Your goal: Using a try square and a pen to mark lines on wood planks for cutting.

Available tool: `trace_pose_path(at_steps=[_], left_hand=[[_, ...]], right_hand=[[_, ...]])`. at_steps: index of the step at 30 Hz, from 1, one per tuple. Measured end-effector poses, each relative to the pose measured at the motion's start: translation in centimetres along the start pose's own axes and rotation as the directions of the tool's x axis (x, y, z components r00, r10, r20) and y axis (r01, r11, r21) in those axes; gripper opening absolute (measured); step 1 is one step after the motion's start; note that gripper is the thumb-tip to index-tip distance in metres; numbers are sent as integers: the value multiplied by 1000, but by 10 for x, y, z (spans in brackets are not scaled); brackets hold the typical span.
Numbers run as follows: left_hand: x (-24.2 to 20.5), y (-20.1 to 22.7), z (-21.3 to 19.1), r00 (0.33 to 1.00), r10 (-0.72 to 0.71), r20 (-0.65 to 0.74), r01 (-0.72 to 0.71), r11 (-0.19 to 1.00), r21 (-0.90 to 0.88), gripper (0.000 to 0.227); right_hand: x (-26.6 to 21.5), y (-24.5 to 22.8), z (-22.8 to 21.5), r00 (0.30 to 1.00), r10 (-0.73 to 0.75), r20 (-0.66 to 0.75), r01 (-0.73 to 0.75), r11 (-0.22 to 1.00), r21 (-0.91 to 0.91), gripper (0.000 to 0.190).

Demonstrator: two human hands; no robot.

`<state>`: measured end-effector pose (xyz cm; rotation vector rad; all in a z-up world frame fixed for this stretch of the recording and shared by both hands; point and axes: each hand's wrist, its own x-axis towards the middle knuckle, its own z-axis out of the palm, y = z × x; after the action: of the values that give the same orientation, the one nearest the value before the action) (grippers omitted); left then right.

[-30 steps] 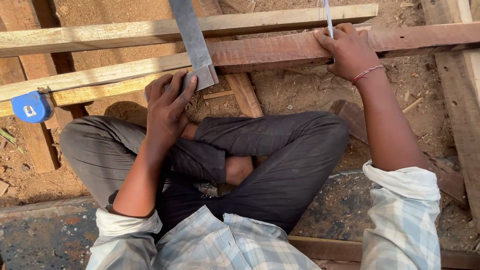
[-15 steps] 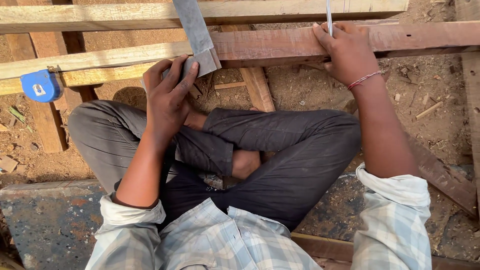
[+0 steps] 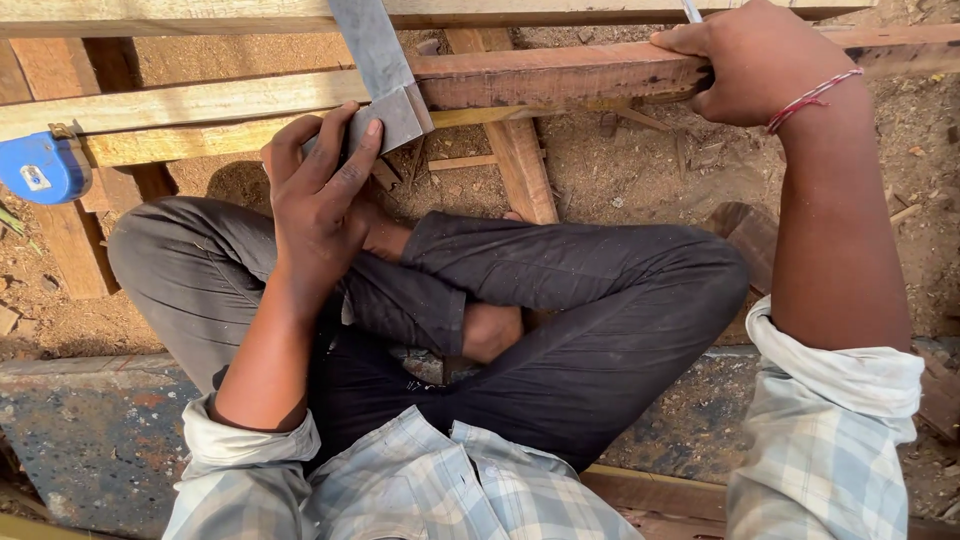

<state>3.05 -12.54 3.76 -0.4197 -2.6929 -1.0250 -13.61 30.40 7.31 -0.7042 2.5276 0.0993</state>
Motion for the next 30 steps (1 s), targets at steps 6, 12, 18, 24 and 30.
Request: trace_pose_path(at_steps=[6, 12, 18, 24, 30], left_hand=[[4, 1, 2, 1000, -4, -13, 5, 998, 63, 55], [6, -1, 4, 1000, -16, -1, 16, 1000, 26, 52], [5, 0, 4, 999, -40, 21, 41, 999, -5, 48], [15, 6, 3, 997, -74, 34, 74, 997, 1, 46], [9, 4, 1, 997, -42, 68, 42, 999, 11, 55]], right_hand=[[-2, -17, -15, 998, 64, 27, -62, 996, -69, 71], [-5, -20, -16, 999, -44, -15, 42, 992, -119, 73], [-5, -19, -13, 979, -129, -157, 120, 991, -63, 65], [-11, -20, -6, 957, -156, -242, 133, 985, -111, 58], [-21, -28, 1, 964, -97, -249, 73, 992, -106, 57]])
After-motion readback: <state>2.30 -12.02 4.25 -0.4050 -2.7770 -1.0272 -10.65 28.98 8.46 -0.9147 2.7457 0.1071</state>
